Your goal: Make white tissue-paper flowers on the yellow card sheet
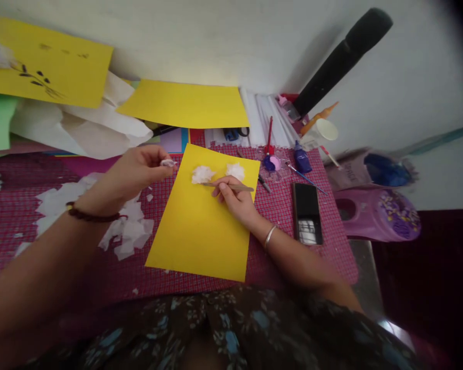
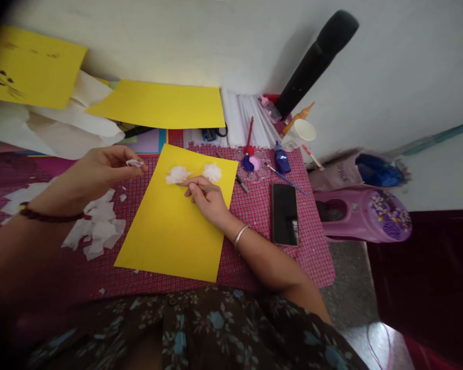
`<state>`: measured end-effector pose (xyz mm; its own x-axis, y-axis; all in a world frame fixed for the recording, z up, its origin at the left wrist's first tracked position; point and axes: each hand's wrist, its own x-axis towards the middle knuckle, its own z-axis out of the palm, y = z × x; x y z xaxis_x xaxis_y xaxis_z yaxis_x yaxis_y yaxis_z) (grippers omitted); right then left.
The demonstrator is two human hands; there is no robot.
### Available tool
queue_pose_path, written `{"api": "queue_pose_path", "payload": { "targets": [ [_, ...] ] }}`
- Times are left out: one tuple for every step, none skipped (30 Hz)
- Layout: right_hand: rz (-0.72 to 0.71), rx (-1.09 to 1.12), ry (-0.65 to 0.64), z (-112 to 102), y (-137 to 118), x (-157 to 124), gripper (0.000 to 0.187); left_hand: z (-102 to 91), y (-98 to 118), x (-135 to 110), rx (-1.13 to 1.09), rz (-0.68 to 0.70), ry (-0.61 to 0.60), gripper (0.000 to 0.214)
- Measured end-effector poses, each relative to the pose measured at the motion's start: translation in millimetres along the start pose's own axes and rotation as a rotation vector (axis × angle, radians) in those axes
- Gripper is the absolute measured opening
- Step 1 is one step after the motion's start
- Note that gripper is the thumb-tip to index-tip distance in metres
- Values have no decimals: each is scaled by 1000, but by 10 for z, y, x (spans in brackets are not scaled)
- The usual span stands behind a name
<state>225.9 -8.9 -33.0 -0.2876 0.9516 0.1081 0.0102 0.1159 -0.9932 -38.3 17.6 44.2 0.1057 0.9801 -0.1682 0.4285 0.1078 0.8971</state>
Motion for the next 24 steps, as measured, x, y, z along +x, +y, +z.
{"api": "queue_pose_path", "payload": {
  "targets": [
    [-7,1,1,-1,3,3,45,95,23,28,-100,-17,-3,17],
    [-11,6,7,-1,7,5,44,184,40,55,-193,-51,-2,18],
    [-13,9,17,0,9,7,44,258,49,77,-280,-83,-3,18],
    [-12,10,28,1,12,8,44,315,49,94,-357,-111,-9,19],
    [-9,8,37,2,12,8,45,353,40,105,-428,-137,-14,20],
    [-5,4,45,3,11,8,46,372,24,111,-484,-158,-24,21],
    [-2,0,51,4,7,6,46,376,3,114,-521,-173,-38,21],
    [2,-1,55,3,1,3,47,369,-20,114,-538,-182,-55,23],
    [4,1,61,2,-6,-1,47,356,-45,113,-540,-189,-75,26],
    [4,9,71,0,-15,-5,47,341,-69,113,-532,-192,-95,29],
    [2,21,84,-2,-24,-9,47,327,-91,115,-521,-195,-109,32],
    [-3,38,98,-4,-32,-12,46,318,-112,117,-504,-196,-119,32],
    [-9,56,109,-6,-40,-14,46,313,-132,122,-472,-195,-126,32],
    [-14,72,114,-6,-46,-15,45,314,-149,126,-425,-189,-128,30],
    [-15,81,114,-6,-51,-16,45,318,-165,130,-363,-175,-126,27],
    [-11,83,108,-4,-55,-17,45,325,-179,133,-291,-152,-119,25],
    [-3,78,98,0,-59,-18,46,334,-189,134,-215,-126,-109,24],
    [5,71,89,3,-61,-20,47,343,-196,133,-142,-99,-98,24],
    [12,65,81,8,-64,-22,48,351,-199,130,-80,-73,-91,25],
    [16,62,74,11,-66,-25,49,358,-197,126,-26,-49,-90,25],
    [17,62,67,14,-68,-28,49,366,-192,122,23,-30,-99,25],
    [16,61,60,16,-68,-30,49,373,-184,118,67,-14,-106,24],
    [13,57,53,18,-68,-32,49,382,-174,114,106,0,-115,23],
    [10,51,47,19,-66,-32,49,393,-160,113,143,12,-118,23]
  ]
}}
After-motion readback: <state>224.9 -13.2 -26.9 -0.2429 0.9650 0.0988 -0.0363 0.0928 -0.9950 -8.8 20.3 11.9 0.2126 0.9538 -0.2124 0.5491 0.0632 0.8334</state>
